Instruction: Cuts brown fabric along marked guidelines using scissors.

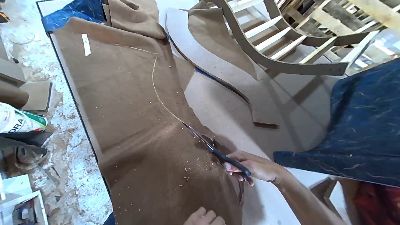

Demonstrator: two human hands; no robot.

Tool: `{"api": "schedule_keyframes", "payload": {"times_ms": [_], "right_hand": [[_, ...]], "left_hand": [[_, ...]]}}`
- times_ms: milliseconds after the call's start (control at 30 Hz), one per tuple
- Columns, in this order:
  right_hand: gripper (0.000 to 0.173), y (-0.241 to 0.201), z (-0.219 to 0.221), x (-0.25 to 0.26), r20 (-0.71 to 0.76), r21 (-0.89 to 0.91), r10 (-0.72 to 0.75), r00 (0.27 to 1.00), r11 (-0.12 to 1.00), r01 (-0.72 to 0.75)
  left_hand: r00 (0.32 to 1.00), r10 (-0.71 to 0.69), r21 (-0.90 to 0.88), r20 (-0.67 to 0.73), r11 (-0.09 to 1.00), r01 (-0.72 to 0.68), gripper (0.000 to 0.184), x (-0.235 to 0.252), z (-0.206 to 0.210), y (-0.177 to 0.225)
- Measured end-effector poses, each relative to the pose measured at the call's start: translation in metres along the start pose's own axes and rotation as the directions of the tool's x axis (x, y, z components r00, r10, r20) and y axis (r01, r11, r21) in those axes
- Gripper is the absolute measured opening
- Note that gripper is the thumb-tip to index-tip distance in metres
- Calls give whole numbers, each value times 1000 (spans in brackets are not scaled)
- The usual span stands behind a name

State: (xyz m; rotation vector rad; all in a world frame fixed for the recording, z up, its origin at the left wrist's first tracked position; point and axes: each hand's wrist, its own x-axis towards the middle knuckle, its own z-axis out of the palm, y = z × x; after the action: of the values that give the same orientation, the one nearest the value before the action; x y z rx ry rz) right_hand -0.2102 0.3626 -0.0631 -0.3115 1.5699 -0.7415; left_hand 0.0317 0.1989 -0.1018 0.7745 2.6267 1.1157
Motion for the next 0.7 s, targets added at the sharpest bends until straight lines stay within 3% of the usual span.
{"api": "schedule_keyframes", "payload": {"times_ms": [100, 167, 267, 333, 700], "right_hand": [[43, -9, -11, 7, 22, -22, -22, 1000, 1000, 22], [41, -19, -18, 16, 56, -29, -21, 998, 999, 22], [42, -34, -25, 30, 82, -48, -18, 996, 999, 22], [41, -40, -27, 38, 87, -54, -23, 996, 998, 28], [47, -53, -33, 52, 42, -102, -9, 999, 995, 13]], "left_hand": [[961, -10, 146, -277, 988, 53, 39, 17, -29, -31], [938, 4, 321, -346, 940, 114, 33, 28, -46, -64], [970, -156, 347, -187, 913, 213, 64, 31, -53, -94], [977, -189, 373, -95, 903, 211, 73, 30, -48, -96], [985, -174, 357, -6, 920, 164, 76, 31, -50, -95]]}}
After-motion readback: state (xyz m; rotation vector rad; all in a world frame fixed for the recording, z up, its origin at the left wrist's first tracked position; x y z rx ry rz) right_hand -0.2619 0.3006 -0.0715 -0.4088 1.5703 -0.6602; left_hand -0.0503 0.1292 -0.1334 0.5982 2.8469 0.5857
